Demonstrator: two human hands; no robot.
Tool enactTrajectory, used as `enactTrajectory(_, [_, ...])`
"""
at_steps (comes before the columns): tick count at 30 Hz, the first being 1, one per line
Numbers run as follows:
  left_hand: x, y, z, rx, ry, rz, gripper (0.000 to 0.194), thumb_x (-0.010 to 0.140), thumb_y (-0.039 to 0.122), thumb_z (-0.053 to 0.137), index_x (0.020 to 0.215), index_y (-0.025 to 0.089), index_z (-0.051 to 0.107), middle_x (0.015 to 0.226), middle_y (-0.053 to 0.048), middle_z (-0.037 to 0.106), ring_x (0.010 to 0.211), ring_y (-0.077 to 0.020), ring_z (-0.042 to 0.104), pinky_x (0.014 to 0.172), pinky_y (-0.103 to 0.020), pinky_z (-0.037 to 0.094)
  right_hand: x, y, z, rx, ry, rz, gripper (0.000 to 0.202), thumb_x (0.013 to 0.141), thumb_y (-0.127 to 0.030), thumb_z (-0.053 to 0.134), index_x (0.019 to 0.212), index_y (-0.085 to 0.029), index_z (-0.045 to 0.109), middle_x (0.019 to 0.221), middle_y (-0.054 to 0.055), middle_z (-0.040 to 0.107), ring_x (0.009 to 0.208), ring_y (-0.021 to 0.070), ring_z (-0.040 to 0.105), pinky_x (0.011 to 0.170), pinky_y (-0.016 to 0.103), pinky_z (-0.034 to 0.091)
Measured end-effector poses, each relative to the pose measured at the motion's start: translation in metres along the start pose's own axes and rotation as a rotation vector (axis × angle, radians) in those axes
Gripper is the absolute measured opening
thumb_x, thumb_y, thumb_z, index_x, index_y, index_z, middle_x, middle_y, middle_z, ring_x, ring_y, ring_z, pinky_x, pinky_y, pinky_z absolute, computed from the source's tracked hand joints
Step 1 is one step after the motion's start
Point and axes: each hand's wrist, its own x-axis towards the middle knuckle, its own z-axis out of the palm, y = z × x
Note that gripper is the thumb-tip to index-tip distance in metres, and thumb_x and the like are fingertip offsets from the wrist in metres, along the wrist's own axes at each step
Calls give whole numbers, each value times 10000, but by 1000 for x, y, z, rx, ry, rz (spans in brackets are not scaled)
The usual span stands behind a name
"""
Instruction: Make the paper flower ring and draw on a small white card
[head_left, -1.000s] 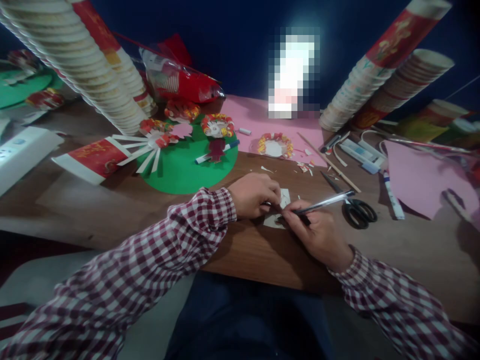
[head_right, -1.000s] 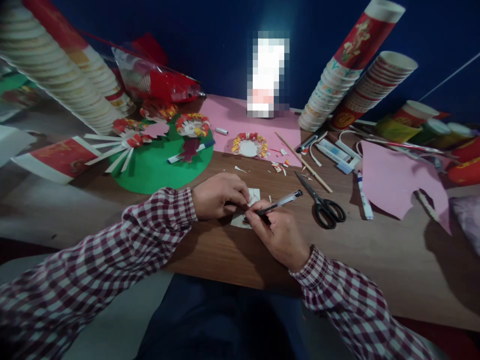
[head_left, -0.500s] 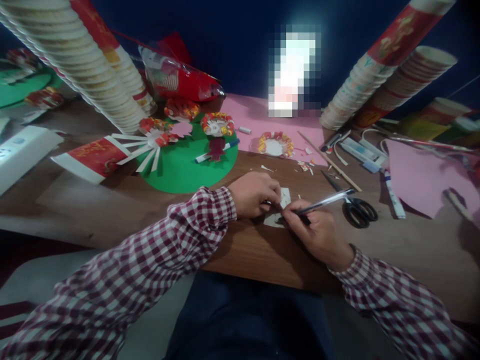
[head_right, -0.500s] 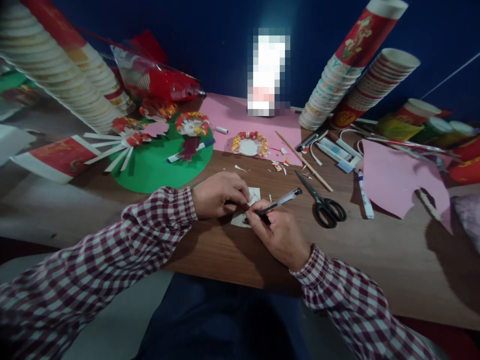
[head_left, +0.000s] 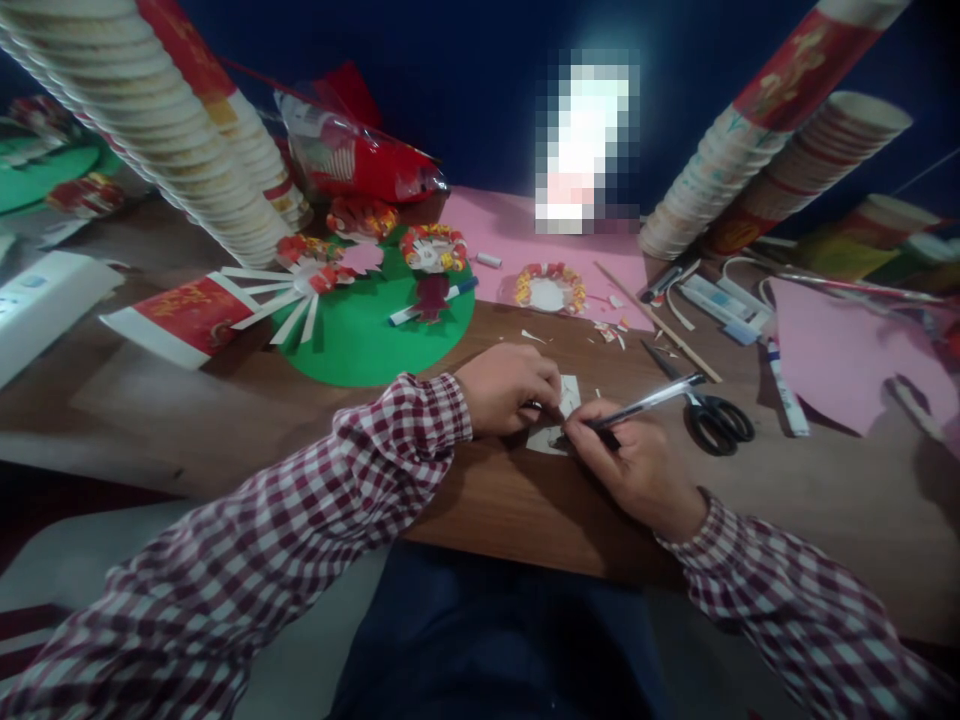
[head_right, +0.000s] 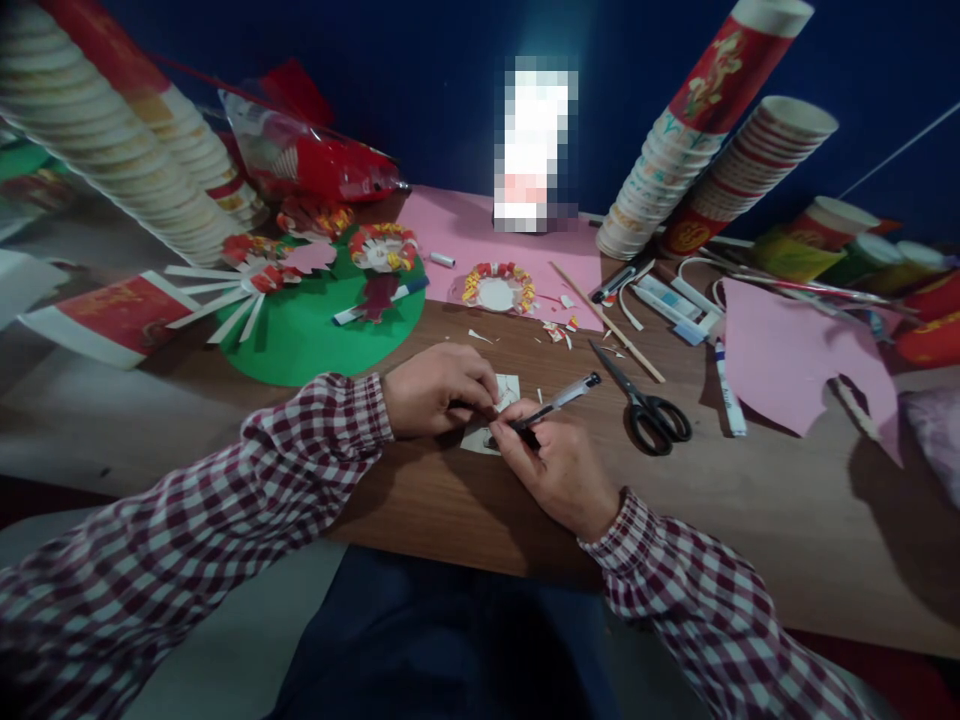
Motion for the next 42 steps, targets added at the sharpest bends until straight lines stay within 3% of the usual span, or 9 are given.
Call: enactTrajectory(42, [0, 4, -3, -5, -4, -17, 142, 706, 117, 635, 793, 198, 713, 887, -16, 689, 814, -160, 572, 758, -299, 415, 2, 0, 1, -27, 53, 28, 174, 910, -260, 483, 794, -185, 589, 690, -13, 608, 603, 111, 567, 593, 210, 411])
